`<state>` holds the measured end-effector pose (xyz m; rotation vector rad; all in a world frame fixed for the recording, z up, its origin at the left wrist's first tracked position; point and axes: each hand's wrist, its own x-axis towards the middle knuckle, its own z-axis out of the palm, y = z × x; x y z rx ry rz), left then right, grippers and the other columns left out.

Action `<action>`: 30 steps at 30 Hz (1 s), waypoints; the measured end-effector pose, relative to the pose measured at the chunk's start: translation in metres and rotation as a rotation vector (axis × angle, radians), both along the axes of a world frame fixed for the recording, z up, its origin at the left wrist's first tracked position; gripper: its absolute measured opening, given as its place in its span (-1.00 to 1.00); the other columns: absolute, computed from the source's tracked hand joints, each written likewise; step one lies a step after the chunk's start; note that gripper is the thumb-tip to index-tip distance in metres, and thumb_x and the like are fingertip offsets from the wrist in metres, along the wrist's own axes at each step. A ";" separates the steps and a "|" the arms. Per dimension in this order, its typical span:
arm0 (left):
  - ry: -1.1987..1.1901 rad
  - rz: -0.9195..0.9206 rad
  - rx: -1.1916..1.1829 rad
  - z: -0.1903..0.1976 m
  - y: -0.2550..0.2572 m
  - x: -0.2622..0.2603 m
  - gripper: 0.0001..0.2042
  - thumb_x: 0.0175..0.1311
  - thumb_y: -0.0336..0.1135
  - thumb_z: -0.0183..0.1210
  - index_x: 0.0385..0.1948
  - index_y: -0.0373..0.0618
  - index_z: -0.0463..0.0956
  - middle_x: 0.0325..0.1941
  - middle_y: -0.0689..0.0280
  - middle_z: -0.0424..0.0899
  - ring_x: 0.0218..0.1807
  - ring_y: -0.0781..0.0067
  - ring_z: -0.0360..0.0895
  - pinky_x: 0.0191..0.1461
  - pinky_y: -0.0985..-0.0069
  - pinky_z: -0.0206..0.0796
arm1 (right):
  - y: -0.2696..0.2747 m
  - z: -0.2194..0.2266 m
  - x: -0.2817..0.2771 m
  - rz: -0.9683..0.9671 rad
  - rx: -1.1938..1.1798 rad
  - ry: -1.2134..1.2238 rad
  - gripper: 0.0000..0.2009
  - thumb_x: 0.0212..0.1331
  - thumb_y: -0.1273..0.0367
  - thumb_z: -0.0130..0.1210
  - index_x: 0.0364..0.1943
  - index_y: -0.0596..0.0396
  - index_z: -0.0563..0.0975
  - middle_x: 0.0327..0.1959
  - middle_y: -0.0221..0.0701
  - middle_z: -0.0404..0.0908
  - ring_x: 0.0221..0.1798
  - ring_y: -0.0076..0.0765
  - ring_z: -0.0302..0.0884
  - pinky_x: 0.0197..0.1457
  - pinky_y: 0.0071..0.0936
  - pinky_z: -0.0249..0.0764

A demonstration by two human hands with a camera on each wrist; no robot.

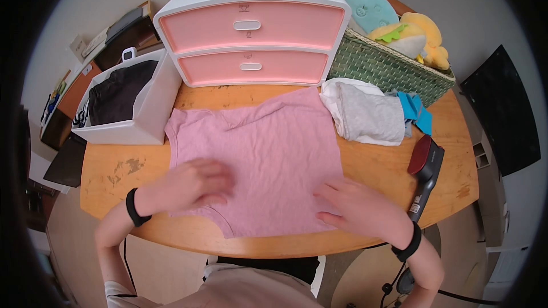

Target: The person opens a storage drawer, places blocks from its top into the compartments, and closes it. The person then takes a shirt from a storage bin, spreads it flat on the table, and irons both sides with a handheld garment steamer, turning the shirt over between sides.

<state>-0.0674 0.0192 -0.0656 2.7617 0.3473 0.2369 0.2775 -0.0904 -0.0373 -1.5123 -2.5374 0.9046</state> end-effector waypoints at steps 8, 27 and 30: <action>0.077 0.243 0.121 -0.004 0.049 0.017 -0.55 0.18 -0.14 0.30 0.06 -0.17 0.55 0.25 0.08 0.50 0.24 0.04 0.43 0.30 0.22 0.31 | -0.043 0.000 0.057 -0.620 0.437 -0.111 -0.66 0.10 0.32 0.32 -0.12 0.22 0.53 -0.17 -0.17 0.58 -0.06 -0.04 0.54 -0.03 -0.30 0.47; 0.186 0.305 0.282 -0.013 0.071 0.013 -0.54 0.17 -0.12 0.31 0.01 -0.22 0.50 0.06 0.06 0.56 0.10 0.03 0.51 0.13 0.19 0.40 | -0.100 -0.065 0.171 -1.518 0.073 0.771 -0.81 0.19 0.33 0.13 -0.32 0.16 0.42 -0.51 -0.39 0.52 -0.61 -0.54 0.48 -0.58 -0.56 0.42; 0.190 0.201 0.123 -0.003 0.033 0.016 -0.71 0.10 -0.23 0.32 -0.28 -0.23 0.51 -0.20 0.15 0.58 -0.08 0.08 0.58 -0.03 0.27 0.46 | -0.111 -0.039 0.140 -1.477 0.088 0.758 -0.83 0.12 0.40 0.11 -0.37 0.10 0.34 -0.56 -0.41 0.46 -0.68 -0.47 0.45 -0.67 -0.52 0.39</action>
